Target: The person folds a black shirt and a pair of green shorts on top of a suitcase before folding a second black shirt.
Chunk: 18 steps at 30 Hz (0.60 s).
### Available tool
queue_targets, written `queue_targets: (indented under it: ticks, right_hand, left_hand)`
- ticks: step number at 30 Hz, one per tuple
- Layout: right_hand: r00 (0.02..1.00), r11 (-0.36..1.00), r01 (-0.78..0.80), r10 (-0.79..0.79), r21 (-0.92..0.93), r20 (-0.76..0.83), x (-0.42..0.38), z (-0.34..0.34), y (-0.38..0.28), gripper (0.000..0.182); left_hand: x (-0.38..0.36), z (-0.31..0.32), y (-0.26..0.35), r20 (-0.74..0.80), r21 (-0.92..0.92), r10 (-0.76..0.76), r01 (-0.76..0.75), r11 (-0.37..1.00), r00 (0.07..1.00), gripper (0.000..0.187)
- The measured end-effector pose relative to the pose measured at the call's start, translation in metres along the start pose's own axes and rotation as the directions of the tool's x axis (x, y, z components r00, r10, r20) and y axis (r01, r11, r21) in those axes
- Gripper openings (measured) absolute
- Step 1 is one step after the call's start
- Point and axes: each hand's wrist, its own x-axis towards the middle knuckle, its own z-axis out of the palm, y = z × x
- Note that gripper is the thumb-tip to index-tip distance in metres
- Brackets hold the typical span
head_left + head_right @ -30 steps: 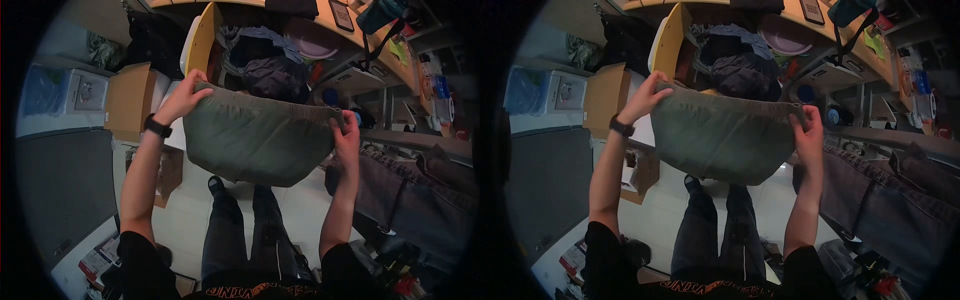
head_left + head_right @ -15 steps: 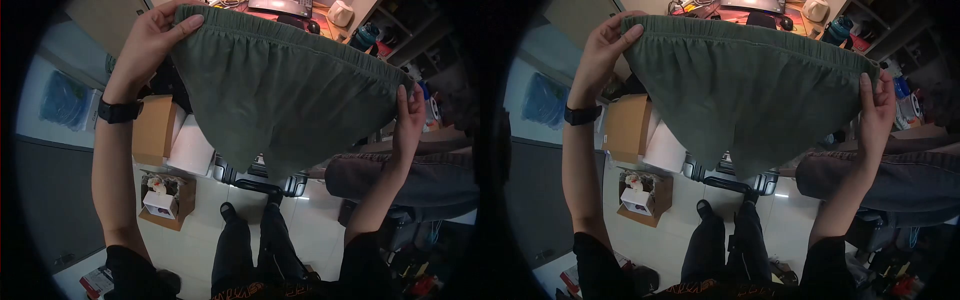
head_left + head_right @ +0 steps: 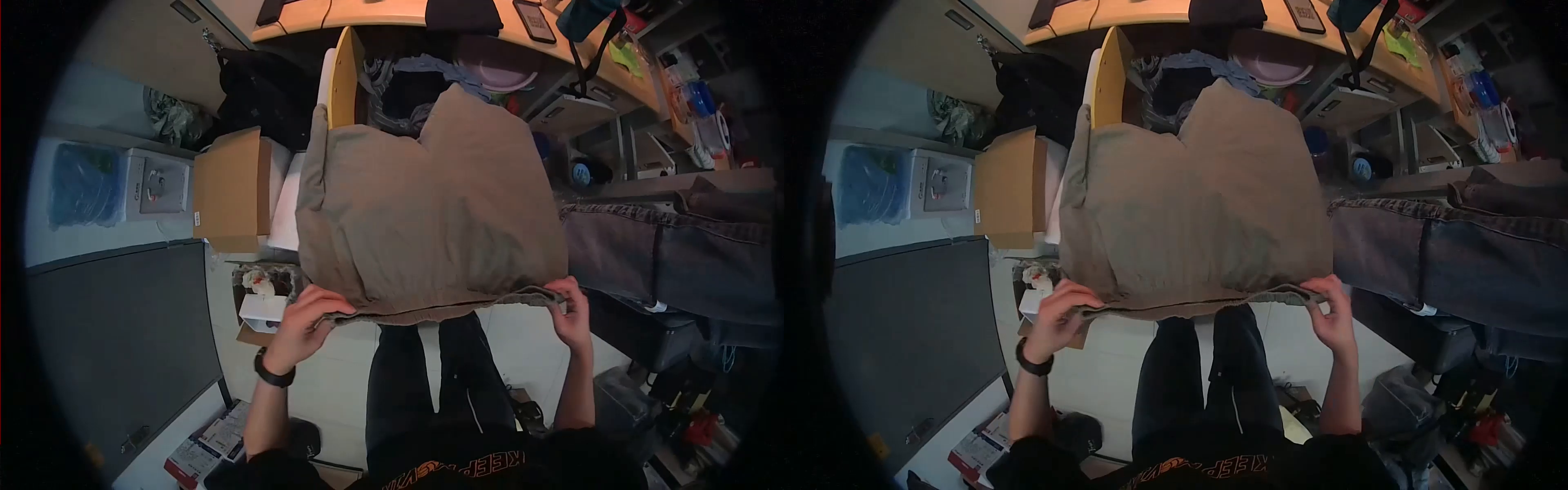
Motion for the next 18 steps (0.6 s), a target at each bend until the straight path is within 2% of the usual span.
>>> queue_targets:
  ticks: [2,4,6,7,10,12,14,16,18]
  right_hand:
    - [0.993,0.986,-0.093,0.102,-0.138,0.062,-0.010,0.019,0.026,0.025]
    - [0.989,0.981,-0.123,0.133,-0.149,0.058,-0.015,0.030,0.040,0.027]
    - [0.995,0.975,-0.002,0.024,-0.224,0.094,-0.010,0.031,0.045,0.025]
    - [0.995,0.975,-0.005,0.027,-0.224,0.098,-0.007,0.029,0.045,0.025]
    - [0.991,0.975,0.126,-0.131,-0.185,-0.014,0.012,0.018,0.034,0.017]
    - [0.971,0.972,0.214,-0.223,-0.097,-0.085,0.041,0.021,0.038,0.016]
    - [0.944,0.952,0.307,-0.306,-0.012,-0.121,0.084,0.035,0.034,0.019]
    - [0.918,0.919,0.391,-0.386,0.046,-0.094,0.133,0.057,0.032,0.022]
    - [0.939,0.889,0.310,-0.341,0.336,0.036,0.172,0.084,0.020,0.023]
  left_hand:
    - [-0.011,0.041,-0.036,0.004,-0.003,-0.132,0.132,0.991,0.991,0.043]
    - [-0.017,0.059,-0.056,0.011,0.007,-0.160,0.160,0.987,0.987,0.042]
    - [-0.013,0.065,-0.059,0.030,0.030,-0.163,0.162,0.986,0.986,0.043]
    - [-0.011,0.062,-0.055,0.031,0.027,-0.168,0.168,0.985,0.985,0.043]
    - [0.007,0.042,-0.035,0.107,0.067,-0.135,0.129,0.989,0.985,0.042]
    - [0.037,0.029,-0.029,0.158,0.066,0.013,-0.023,0.998,0.987,0.041]
    - [0.081,0.024,-0.022,0.135,0.104,0.131,-0.145,0.984,0.982,0.038]
    - [0.130,0.033,-0.026,0.146,0.069,0.230,-0.242,0.968,0.962,0.036]
    - [0.176,0.053,-0.030,0.213,0.055,0.300,-0.318,0.947,0.930,0.032]
